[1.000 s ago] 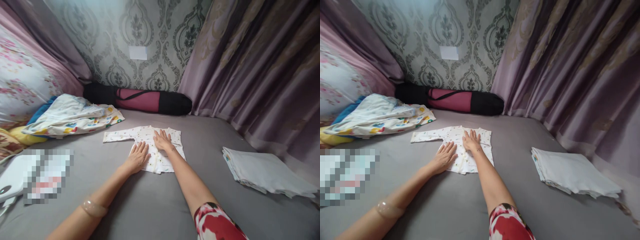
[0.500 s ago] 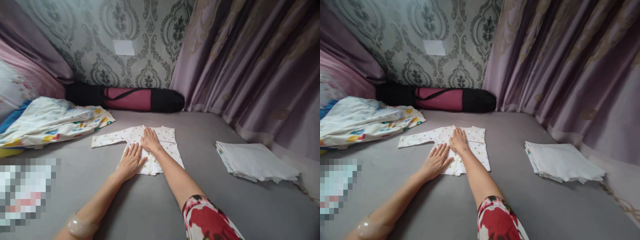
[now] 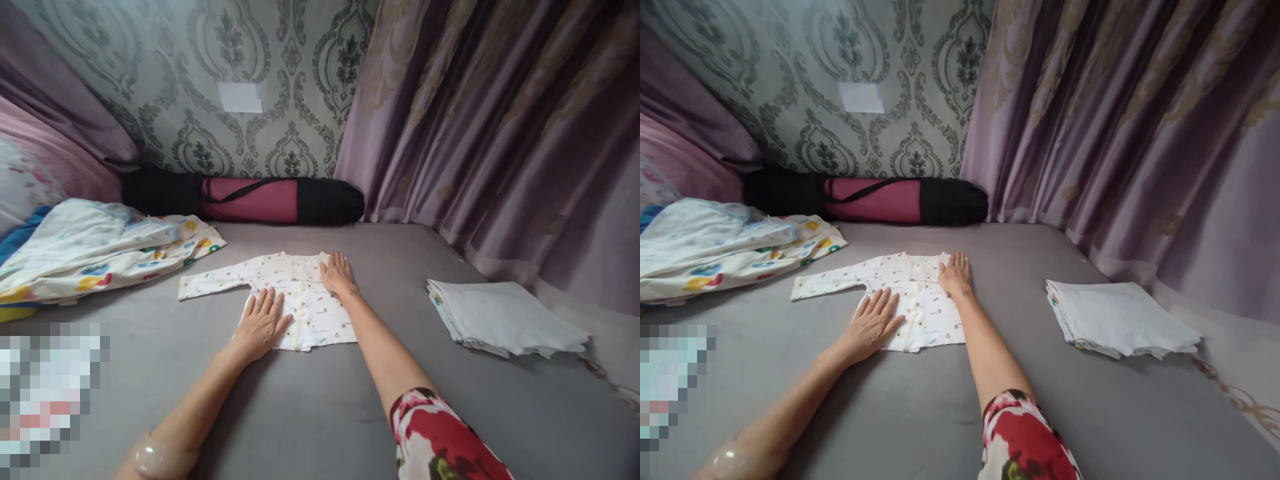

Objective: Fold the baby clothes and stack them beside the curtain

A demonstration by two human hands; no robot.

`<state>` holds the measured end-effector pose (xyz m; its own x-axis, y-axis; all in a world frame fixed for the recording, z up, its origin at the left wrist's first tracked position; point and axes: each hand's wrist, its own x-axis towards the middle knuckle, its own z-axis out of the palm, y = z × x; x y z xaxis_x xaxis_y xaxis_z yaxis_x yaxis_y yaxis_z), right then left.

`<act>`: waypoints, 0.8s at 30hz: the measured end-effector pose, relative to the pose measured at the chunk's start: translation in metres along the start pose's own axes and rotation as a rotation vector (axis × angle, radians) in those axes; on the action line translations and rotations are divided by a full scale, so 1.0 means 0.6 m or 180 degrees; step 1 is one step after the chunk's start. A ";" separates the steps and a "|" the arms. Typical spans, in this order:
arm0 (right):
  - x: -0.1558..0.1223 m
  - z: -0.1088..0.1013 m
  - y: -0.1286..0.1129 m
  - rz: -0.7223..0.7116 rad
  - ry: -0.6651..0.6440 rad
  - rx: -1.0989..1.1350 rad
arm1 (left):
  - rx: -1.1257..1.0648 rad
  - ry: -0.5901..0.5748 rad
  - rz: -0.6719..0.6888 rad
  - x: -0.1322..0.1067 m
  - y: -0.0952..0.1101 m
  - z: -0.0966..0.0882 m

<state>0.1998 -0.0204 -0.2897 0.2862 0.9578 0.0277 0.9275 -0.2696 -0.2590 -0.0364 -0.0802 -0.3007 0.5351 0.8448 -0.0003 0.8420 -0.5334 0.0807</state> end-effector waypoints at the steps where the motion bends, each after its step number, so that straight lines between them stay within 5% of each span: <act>1: 0.000 0.002 0.005 -0.0007 -0.0019 -0.0068 | -0.0076 0.0005 -0.0007 0.001 0.000 0.000; 5: 0.003 0.003 0.007 0.0001 -0.0116 -0.0213 | -0.0919 0.0023 -0.0092 0.016 -0.018 -0.023; 9: 0.006 -0.002 -0.026 -0.0169 0.0186 -0.0172 | -0.1796 0.0504 -0.0834 0.043 -0.095 -0.075; 12: -0.001 0.001 -0.083 -0.0753 0.0183 -0.0027 | -0.1073 0.0914 -0.1810 0.054 -0.181 -0.101; 16: -0.012 0.019 -0.168 -0.1433 -0.0242 0.0208 | -0.0441 0.0513 -0.2893 0.059 -0.278 -0.103; 24: 0.001 0.049 -0.232 -0.1417 -0.0524 0.0353 | -0.1246 0.0087 -0.2716 0.081 -0.339 -0.090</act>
<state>0.0636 0.0209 -0.2817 -0.1826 0.9831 0.0084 0.9174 0.1735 -0.3583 -0.1854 0.0720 -0.2632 -0.2586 0.9469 -0.1909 0.8635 0.3151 0.3937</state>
